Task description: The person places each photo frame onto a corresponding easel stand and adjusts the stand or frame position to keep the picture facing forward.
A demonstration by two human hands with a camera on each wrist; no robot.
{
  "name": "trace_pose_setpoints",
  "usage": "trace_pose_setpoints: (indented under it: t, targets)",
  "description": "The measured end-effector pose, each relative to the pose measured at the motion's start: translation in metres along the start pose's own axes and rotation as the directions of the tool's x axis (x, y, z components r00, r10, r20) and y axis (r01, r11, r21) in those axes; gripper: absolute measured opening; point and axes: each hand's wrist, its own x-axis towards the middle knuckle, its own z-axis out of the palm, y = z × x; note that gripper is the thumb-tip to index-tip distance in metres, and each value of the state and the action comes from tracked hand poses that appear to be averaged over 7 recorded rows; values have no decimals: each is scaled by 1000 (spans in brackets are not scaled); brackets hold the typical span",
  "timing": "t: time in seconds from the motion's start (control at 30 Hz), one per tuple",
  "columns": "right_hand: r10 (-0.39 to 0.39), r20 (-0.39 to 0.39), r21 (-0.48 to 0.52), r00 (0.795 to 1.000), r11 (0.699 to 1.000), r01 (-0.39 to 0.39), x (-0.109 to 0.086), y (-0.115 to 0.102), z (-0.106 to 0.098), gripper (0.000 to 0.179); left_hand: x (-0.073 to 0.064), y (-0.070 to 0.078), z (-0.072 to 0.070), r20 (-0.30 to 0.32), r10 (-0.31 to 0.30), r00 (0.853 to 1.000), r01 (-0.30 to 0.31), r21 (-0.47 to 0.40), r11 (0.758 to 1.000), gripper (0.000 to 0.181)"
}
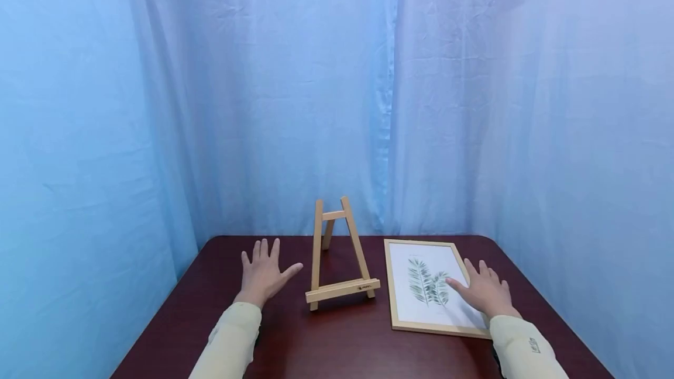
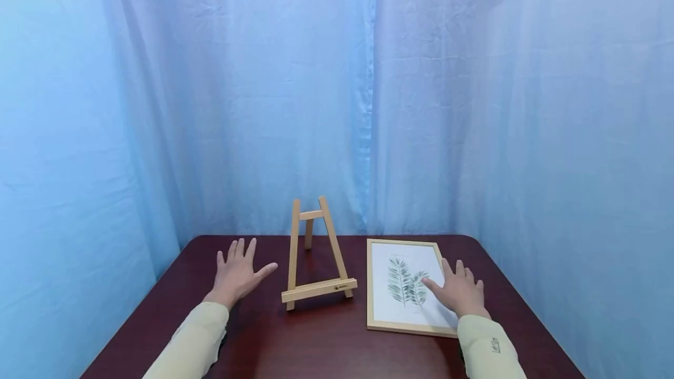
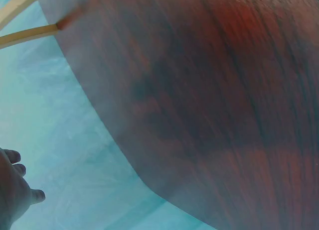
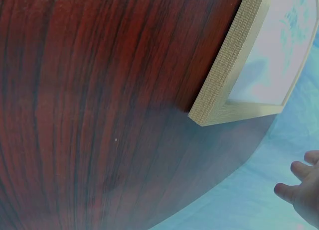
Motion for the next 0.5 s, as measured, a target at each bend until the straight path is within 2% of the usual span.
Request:
trace_pose_setpoints:
  t: [0.3, 0.5]
  targets:
    - [28, 27, 12, 999, 1000, -29, 1, 2, -1, 102, 6, 18, -7, 0, 1, 1000, -1, -54, 999, 99]
    - [41, 39, 28, 998, 999, -42, 0, 4, -2, 102, 9, 31, -10, -15, 34, 999, -35, -79, 996, 99]
